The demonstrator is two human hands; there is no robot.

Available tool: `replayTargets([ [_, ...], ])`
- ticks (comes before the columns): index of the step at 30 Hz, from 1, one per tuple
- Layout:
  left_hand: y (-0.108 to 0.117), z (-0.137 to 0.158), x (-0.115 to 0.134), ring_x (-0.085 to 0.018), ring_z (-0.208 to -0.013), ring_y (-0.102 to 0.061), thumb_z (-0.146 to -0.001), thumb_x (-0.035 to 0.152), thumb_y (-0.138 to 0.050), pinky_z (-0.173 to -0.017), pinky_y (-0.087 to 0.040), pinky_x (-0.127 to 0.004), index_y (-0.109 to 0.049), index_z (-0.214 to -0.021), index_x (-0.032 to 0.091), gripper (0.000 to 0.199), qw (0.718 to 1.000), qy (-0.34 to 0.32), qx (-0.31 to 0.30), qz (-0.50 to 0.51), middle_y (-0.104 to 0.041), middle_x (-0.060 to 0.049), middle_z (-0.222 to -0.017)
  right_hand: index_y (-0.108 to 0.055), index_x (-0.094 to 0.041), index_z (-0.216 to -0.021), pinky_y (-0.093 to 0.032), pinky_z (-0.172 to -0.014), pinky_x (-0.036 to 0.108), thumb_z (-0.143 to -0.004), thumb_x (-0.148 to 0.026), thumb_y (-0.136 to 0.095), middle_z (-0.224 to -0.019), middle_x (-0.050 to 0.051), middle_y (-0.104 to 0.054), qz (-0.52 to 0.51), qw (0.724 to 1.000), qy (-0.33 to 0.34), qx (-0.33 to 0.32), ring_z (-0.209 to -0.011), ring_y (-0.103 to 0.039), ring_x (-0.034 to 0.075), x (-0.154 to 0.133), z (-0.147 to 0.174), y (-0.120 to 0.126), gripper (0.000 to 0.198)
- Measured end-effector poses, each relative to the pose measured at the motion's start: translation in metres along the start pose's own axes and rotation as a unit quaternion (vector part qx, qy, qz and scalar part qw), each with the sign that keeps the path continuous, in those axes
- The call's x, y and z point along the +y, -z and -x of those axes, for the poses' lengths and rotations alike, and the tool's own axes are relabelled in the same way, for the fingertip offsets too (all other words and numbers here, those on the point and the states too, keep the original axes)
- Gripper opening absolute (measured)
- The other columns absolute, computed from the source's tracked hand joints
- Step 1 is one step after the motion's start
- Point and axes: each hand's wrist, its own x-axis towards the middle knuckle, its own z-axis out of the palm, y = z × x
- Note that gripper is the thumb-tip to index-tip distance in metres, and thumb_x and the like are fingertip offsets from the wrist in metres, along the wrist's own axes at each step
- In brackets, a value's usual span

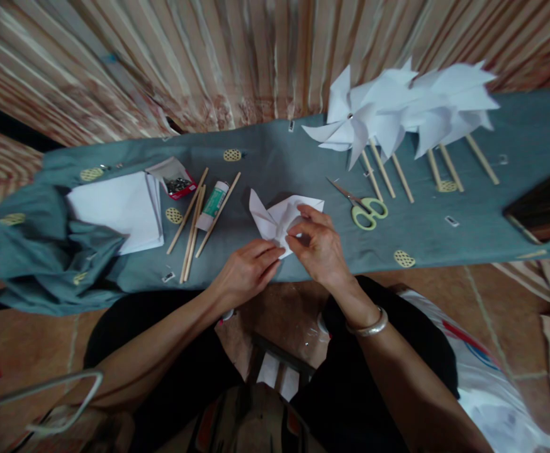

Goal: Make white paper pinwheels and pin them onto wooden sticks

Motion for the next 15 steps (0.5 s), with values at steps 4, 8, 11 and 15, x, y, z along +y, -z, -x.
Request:
replayTargets([
  [4, -0.0014, 0.0003, -0.0005, -0.020, -0.098, -0.068, -0.097, 0.018, -0.049, -0.087, -0.060, -0.033, -0.065, -0.111, 0.012, 0.022, 1.000, -0.001, -0.001, 0.003, -0.070, -0.011, -0.103, -0.073, -0.026, -0.082, -0.051, -0.103, 0.049, -0.080, -0.025, -0.070, -0.133, 0.008, -0.064, 0.016, 1.000, 0.000, -0.002, -0.118, -0.063, 0.028, -0.0008, 0.0000, -0.0005, 0.003],
  [8, -0.0020, 0.0007, -0.0014, -0.020, -0.098, -0.068, -0.097, 0.018, -0.049, -0.086, -0.060, -0.034, -0.065, -0.112, 0.012, 0.023, 1.000, 0.000, -0.002, 0.006, -0.070, -0.011, -0.103, -0.073, -0.025, -0.081, -0.051, -0.102, 0.050, -0.078, -0.025, -0.072, -0.130, 0.007, -0.066, 0.007, 1.000, 0.008, 0.011, -0.116, -0.063, 0.028, 0.0003, -0.0005, -0.0018, 0.004],
  [11, -0.0019, 0.0009, -0.0018, -0.020, -0.097, -0.068, -0.097, 0.018, -0.049, -0.085, -0.060, -0.033, -0.066, -0.110, 0.012, 0.022, 1.000, -0.003, 0.005, 0.002, -0.070, -0.010, -0.102, -0.073, -0.025, -0.083, -0.051, -0.102, 0.052, -0.076, -0.025, -0.073, -0.129, 0.008, -0.066, 0.004, 1.000, 0.012, 0.016, -0.116, -0.063, 0.029, 0.0017, -0.0009, -0.0027, 0.006],
  [15, -0.0019, 0.0008, -0.0016, -0.020, -0.097, -0.068, -0.097, 0.018, -0.049, -0.085, -0.060, -0.033, -0.066, -0.110, 0.012, 0.022, 1.000, -0.004, 0.009, 0.002, -0.070, -0.011, -0.102, -0.073, -0.027, -0.085, -0.050, -0.102, 0.053, -0.077, -0.026, -0.073, -0.128, 0.007, -0.067, 0.003, 1.000, 0.016, 0.022, -0.115, -0.063, 0.029, 0.0028, -0.0006, -0.0030, 0.007],
])
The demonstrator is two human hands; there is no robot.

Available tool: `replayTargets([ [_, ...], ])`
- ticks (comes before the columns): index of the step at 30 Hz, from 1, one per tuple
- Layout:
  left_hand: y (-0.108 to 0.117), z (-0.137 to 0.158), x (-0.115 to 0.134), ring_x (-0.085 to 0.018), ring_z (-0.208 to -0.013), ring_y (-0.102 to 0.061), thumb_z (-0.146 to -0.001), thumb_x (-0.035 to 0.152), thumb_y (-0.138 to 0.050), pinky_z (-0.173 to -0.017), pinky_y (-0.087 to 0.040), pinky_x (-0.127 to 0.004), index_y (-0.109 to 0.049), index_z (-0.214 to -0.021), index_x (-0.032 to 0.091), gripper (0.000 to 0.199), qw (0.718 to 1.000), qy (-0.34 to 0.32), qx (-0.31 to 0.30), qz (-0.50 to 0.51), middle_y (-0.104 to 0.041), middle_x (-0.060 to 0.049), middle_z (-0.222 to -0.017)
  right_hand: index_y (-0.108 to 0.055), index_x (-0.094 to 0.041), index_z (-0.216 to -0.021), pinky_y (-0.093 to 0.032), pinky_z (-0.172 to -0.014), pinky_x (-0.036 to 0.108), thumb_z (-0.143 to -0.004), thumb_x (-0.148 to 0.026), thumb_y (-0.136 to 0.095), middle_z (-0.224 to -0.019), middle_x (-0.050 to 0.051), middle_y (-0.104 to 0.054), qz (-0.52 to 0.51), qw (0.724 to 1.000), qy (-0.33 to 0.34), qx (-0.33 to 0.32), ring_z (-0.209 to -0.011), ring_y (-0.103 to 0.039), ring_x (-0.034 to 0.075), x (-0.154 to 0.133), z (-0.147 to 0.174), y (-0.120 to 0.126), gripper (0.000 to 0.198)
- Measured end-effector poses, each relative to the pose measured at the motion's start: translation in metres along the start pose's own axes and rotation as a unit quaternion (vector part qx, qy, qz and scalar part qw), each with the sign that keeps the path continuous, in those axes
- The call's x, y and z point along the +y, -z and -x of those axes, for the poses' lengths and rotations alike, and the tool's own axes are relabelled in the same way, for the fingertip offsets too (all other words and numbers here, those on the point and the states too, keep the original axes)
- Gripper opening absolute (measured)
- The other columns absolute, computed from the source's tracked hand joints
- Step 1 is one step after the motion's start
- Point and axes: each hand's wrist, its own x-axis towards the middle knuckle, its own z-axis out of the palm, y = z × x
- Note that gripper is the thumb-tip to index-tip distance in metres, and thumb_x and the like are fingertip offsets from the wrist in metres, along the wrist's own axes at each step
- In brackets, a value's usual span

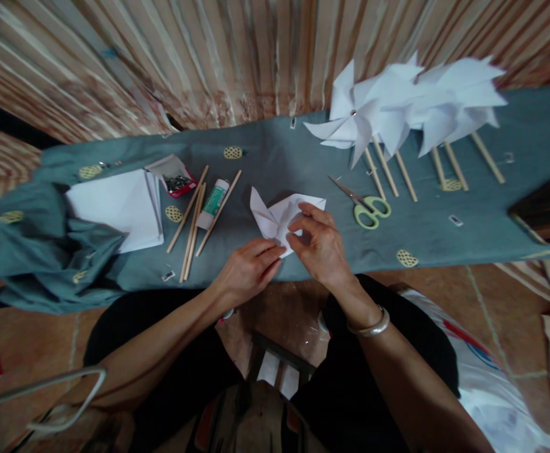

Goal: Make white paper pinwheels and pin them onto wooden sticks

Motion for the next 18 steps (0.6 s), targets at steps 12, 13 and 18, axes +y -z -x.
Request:
replayTargets([
  [12, 0.0007, -0.0008, 0.0001, -0.020, -0.097, -0.068, -0.097, 0.017, -0.049, -0.086, -0.060, -0.033, -0.066, -0.109, 0.011, 0.022, 1.000, 0.001, 0.002, 0.009, -0.070, -0.011, -0.102, -0.073, -0.025, -0.087, -0.051, -0.102, 0.053, -0.080, -0.028, -0.071, -0.129, 0.007, -0.066, 0.007, 1.000, 0.007, -0.004, -0.114, -0.064, 0.029, 0.0011, 0.0005, 0.0002, 0.008],
  [13, 0.0008, -0.0008, 0.0001, -0.020, -0.097, -0.068, -0.097, 0.017, -0.049, -0.087, -0.060, -0.033, -0.066, -0.109, 0.011, 0.022, 1.000, 0.003, 0.001, 0.011, -0.070, -0.011, -0.102, -0.073, -0.026, -0.086, -0.051, -0.102, 0.053, -0.080, -0.028, -0.071, -0.129, 0.007, -0.066, 0.009, 1.000, 0.006, -0.004, -0.115, -0.064, 0.029, 0.0009, 0.0005, 0.0002, 0.007],
  [18, 0.0008, -0.0003, -0.0002, -0.019, -0.098, -0.068, -0.098, 0.019, -0.047, -0.087, -0.059, -0.033, -0.065, -0.111, 0.015, 0.023, 1.000, 0.018, -0.009, 0.017, -0.069, -0.009, -0.103, -0.073, -0.025, -0.086, -0.050, -0.103, 0.053, -0.081, -0.028, -0.070, -0.130, 0.008, -0.065, 0.015, 1.000, 0.007, -0.005, -0.116, -0.063, 0.029, -0.0007, 0.0007, -0.0004, 0.006],
])
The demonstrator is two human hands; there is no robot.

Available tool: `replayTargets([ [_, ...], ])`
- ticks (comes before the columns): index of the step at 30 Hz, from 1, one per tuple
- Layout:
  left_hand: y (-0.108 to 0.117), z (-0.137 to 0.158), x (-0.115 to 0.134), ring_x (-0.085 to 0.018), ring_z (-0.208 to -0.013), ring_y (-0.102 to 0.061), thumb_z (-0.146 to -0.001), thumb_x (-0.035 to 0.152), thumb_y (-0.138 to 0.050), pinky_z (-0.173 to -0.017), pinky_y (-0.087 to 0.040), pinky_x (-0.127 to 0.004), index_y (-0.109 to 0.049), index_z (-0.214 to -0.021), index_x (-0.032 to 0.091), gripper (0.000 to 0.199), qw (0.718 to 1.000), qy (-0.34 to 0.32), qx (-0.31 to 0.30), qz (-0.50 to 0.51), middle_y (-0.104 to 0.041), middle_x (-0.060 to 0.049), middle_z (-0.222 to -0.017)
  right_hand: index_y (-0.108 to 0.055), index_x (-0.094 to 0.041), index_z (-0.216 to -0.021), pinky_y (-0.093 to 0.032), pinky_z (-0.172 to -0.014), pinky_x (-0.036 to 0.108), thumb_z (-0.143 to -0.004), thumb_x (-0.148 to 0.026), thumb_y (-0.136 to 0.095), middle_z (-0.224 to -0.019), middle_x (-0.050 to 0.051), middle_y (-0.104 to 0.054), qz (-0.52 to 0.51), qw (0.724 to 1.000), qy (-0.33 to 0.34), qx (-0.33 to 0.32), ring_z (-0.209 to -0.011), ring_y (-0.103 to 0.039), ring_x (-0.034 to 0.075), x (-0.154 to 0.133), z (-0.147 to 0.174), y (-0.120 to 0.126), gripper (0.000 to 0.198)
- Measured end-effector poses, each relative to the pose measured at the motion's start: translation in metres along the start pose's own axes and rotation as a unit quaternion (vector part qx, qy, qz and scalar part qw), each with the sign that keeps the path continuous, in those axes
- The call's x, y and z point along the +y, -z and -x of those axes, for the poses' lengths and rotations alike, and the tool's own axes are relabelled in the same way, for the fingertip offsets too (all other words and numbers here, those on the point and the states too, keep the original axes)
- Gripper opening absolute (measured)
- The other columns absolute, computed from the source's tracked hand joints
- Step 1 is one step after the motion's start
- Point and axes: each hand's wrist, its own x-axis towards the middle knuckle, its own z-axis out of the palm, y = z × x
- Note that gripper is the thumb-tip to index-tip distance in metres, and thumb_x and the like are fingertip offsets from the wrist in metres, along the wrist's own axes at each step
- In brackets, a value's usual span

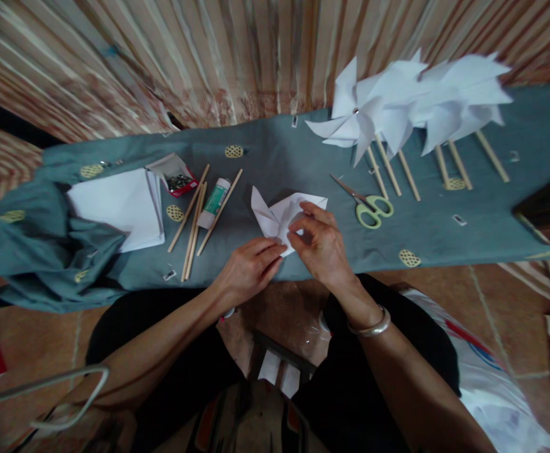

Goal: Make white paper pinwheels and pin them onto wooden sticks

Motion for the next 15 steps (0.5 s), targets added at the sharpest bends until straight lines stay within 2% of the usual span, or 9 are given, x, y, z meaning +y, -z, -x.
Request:
replayTargets([
  [4, -0.0009, 0.0008, -0.0010, -0.018, -0.095, -0.068, -0.098, 0.018, -0.046, -0.084, -0.059, -0.031, -0.065, -0.115, 0.014, 0.025, 1.000, -0.013, 0.008, 0.012, -0.069, -0.009, -0.100, -0.073, -0.024, -0.084, -0.051, -0.102, 0.055, -0.080, -0.029, -0.071, -0.130, 0.009, -0.066, 0.000, 1.000, 0.006, 0.012, -0.115, -0.063, 0.030, -0.0003, 0.0002, -0.0008, 0.006],
  [10, -0.0031, 0.0016, -0.0023, -0.017, -0.092, -0.068, -0.099, 0.020, -0.045, -0.082, -0.059, -0.030, -0.066, -0.112, 0.015, 0.025, 1.000, -0.005, 0.012, 0.025, -0.069, -0.008, -0.097, -0.072, -0.028, -0.084, -0.052, -0.102, 0.053, -0.081, -0.028, -0.070, -0.132, 0.006, -0.065, -0.001, 1.000, 0.000, -0.001, -0.116, -0.063, 0.029, -0.0004, 0.0004, -0.0002, 0.003],
  [15, -0.0042, 0.0017, -0.0017, -0.018, -0.093, -0.068, -0.098, 0.018, -0.047, -0.084, -0.059, -0.031, -0.067, -0.110, 0.012, 0.024, 0.999, -0.006, 0.021, 0.032, -0.069, -0.009, -0.098, -0.073, -0.026, -0.086, -0.050, -0.103, 0.053, -0.082, -0.028, -0.069, -0.131, 0.007, -0.065, 0.000, 1.000, 0.004, 0.000, -0.116, -0.063, 0.029, -0.0012, 0.0004, -0.0004, 0.006],
])
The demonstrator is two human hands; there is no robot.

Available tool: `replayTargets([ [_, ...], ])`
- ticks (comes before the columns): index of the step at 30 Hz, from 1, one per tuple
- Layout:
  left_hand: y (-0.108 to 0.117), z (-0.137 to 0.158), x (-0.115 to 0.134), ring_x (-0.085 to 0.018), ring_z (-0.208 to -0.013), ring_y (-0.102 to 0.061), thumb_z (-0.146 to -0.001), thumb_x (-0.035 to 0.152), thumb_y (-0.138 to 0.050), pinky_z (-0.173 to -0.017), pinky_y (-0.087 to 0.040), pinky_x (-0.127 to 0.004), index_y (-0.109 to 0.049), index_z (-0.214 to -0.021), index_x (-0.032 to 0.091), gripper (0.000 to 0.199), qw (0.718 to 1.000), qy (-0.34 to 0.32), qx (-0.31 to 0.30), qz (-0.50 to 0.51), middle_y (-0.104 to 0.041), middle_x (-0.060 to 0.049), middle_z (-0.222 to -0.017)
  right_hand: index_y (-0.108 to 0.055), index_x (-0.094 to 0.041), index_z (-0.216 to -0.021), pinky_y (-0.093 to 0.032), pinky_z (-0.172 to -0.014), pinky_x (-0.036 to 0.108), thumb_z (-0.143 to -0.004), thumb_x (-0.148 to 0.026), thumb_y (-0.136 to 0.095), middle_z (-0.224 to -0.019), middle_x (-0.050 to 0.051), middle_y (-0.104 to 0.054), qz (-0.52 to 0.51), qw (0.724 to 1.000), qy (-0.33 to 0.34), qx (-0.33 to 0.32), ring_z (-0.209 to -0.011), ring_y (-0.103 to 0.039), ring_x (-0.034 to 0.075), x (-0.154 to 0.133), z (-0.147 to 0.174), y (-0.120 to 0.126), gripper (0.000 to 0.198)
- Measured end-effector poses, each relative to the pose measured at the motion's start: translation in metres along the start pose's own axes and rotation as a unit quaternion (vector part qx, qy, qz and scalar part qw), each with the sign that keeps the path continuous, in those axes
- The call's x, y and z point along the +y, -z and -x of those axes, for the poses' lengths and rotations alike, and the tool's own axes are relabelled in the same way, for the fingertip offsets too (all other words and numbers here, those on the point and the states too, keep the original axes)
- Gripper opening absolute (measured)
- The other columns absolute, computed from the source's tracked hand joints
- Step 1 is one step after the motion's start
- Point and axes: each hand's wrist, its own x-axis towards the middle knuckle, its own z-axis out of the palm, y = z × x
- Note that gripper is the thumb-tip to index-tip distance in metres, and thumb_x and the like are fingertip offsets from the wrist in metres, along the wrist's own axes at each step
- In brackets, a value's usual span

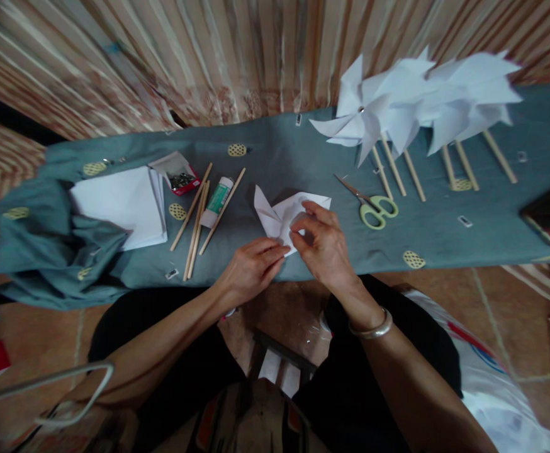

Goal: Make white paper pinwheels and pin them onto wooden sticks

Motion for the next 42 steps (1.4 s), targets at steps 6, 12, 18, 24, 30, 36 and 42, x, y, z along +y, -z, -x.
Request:
replayTargets([
  [6, 0.001, -0.001, 0.001, -0.019, -0.095, -0.068, -0.098, 0.018, -0.047, -0.085, -0.059, -0.032, -0.067, -0.112, 0.012, 0.025, 1.000, 0.008, -0.016, -0.003, -0.069, -0.010, -0.097, -0.073, -0.027, -0.087, -0.050, -0.104, 0.054, -0.083, -0.030, -0.067, -0.132, 0.008, -0.065, 0.002, 1.000, 0.002, -0.009, -0.117, -0.062, 0.030, -0.002, 0.000, 0.001, 0.007],
  [12, 0.002, -0.002, 0.003, -0.019, -0.097, -0.068, -0.098, 0.017, -0.047, -0.087, -0.059, -0.032, -0.067, -0.111, 0.013, 0.024, 0.999, 0.019, -0.034, -0.010, -0.069, -0.009, -0.100, -0.072, -0.030, -0.092, -0.050, -0.105, 0.055, -0.086, -0.032, -0.065, -0.134, 0.006, -0.063, 0.001, 1.000, 0.004, -0.021, -0.118, -0.061, 0.031, -0.001, 0.000, 0.000, 0.010],
  [18, 0.001, -0.002, 0.003, -0.018, -0.097, -0.068, -0.098, 0.018, -0.048, -0.088, -0.058, -0.031, -0.067, -0.111, 0.014, 0.024, 0.999, 0.025, -0.041, -0.021, -0.069, -0.009, -0.100, -0.073, -0.034, -0.099, -0.048, -0.108, 0.056, -0.091, -0.031, -0.057, -0.137, 0.001, -0.060, 0.030, 0.998, 0.040, -0.030, -0.125, -0.057, 0.030, -0.004, 0.002, 0.002, 0.018],
  [24, 0.001, -0.002, 0.004, -0.020, -0.100, -0.067, -0.097, 0.016, -0.047, -0.089, -0.058, -0.033, -0.066, -0.111, 0.013, 0.024, 0.998, 0.025, -0.050, -0.014, -0.069, -0.009, -0.102, -0.067, -0.026, -0.120, -0.042, -0.111, 0.058, -0.091, -0.017, -0.045, -0.152, 0.007, -0.049, 0.100, 0.987, 0.115, -0.059, -0.138, -0.044, 0.032, -0.009, 0.015, 0.001, 0.037],
  [30, 0.009, -0.004, 0.009, -0.019, -0.095, -0.066, -0.097, 0.018, -0.048, -0.085, -0.058, -0.033, -0.065, -0.110, 0.014, 0.022, 0.997, 0.034, -0.062, -0.028, -0.067, -0.009, -0.103, -0.057, -0.024, -0.133, -0.042, -0.108, 0.060, -0.089, -0.012, -0.043, -0.153, 0.012, -0.047, 0.158, 0.976, 0.131, -0.077, -0.138, -0.044, 0.035, -0.009, 0.028, -0.006, 0.048],
  [36, 0.012, -0.005, 0.010, -0.019, -0.094, -0.065, -0.095, 0.019, -0.051, -0.082, -0.057, -0.032, -0.065, -0.107, 0.017, 0.018, 0.995, 0.045, -0.070, -0.049, -0.064, -0.008, -0.105, -0.056, -0.026, -0.134, -0.046, -0.104, 0.054, -0.090, -0.012, -0.042, -0.149, 0.010, -0.052, 0.147, 0.979, 0.125, -0.072, -0.136, -0.047, 0.033, -0.010, 0.028, -0.011, 0.048],
  [42, 0.010, -0.006, 0.009, -0.019, -0.096, -0.065, -0.096, 0.019, -0.051, -0.084, -0.057, -0.033, -0.065, -0.107, 0.016, 0.018, 0.994, 0.036, -0.081, -0.068, -0.064, -0.008, -0.106, -0.061, -0.030, -0.127, -0.045, -0.104, 0.058, -0.089, -0.012, -0.043, -0.149, 0.006, -0.052, 0.127, 0.984, 0.107, -0.063, -0.136, -0.048, 0.034, -0.009, 0.023, -0.006, 0.046],
])
